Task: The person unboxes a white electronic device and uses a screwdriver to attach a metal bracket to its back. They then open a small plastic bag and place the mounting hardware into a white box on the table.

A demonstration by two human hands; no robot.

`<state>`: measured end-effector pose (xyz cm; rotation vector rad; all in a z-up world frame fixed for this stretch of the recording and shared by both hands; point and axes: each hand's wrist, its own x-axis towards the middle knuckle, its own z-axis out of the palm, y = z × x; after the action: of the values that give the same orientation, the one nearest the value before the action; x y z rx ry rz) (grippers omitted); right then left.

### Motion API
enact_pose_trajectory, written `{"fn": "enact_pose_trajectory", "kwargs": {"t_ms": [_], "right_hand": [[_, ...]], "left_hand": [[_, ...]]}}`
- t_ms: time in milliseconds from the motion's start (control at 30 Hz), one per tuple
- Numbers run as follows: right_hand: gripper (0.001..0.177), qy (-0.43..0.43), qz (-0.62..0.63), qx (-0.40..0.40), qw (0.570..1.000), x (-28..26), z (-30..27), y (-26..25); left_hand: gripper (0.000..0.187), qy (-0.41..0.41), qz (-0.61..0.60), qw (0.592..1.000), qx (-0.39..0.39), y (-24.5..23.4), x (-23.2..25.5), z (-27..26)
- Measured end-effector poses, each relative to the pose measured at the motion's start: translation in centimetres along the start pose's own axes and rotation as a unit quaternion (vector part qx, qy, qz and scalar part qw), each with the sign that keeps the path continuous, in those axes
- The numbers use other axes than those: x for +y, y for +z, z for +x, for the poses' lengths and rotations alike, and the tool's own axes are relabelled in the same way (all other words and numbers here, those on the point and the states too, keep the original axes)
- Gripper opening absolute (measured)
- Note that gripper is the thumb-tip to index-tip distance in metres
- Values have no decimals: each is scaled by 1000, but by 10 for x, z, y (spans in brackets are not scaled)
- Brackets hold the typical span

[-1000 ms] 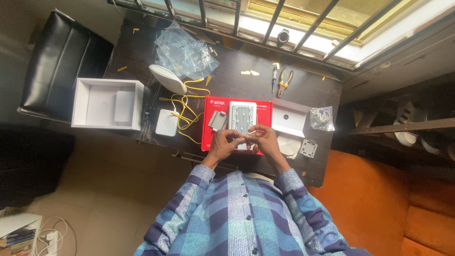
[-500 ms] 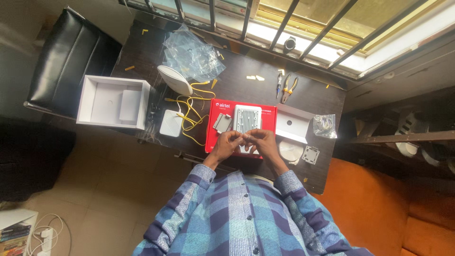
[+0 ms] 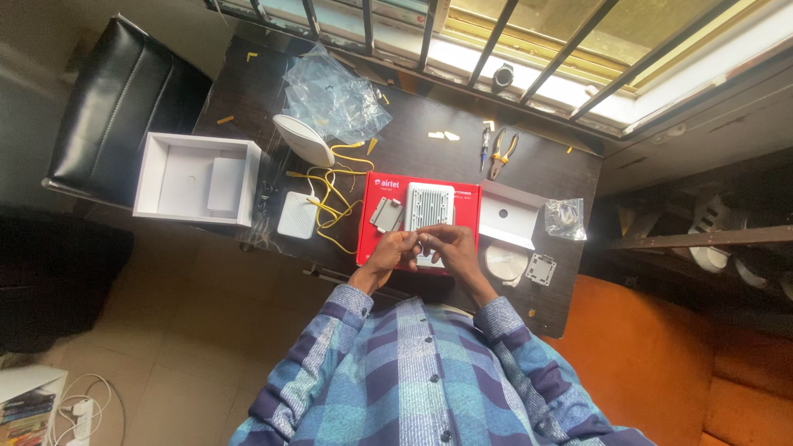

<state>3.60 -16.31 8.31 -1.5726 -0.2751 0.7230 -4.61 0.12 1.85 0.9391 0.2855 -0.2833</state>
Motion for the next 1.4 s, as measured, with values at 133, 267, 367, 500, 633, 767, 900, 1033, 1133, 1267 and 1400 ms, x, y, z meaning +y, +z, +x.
{"fn": "enact_pose_trajectory", "kwargs": {"t_ms": [133, 267, 367, 500, 633, 767, 900, 1033, 1133, 1267, 1400], "right_hand": [[22, -14, -77, -4, 997, 0, -2, -1], [20, -4, -109, 2, 994, 0, -4, 1], [19, -3, -112, 8, 994, 0, -3, 2], [18, -50, -154, 17, 987, -1, -4, 9], [17, -113, -227, 40, 966, -3, -7, 14], [16, -129, -258, 63, 955, -4, -5, 15], [15, -152, -297, 77, 940, -1, -4, 14], [14, -121, -367, 50, 921, 2, -1, 16], [13, -150, -393, 36, 906, 2, 3, 19], [13, -203, -413, 27, 888, 5, 4, 19], [12, -201, -421, 14, 884, 6, 4, 18]], "left_hand": [[36, -53, 28, 998, 4, -10, -5, 1], [33, -57, 66, 996, 19, -13, -8, -1], [34, -58, 83, 994, 37, -15, -9, 3], [34, -50, 86, 994, 49, -17, -12, 3], [33, -45, 102, 992, 62, -15, -12, 3], [27, -28, 107, 985, 129, -11, -10, 1], [24, -17, 114, 961, 252, -13, -10, 2], [21, -57, 147, 944, 290, -16, -13, 0], [20, -62, 154, 948, 272, -16, -15, -4], [18, -70, 159, 946, 273, -17, -17, -6], [20, -81, 158, 944, 278, -19, -17, -6]]}}
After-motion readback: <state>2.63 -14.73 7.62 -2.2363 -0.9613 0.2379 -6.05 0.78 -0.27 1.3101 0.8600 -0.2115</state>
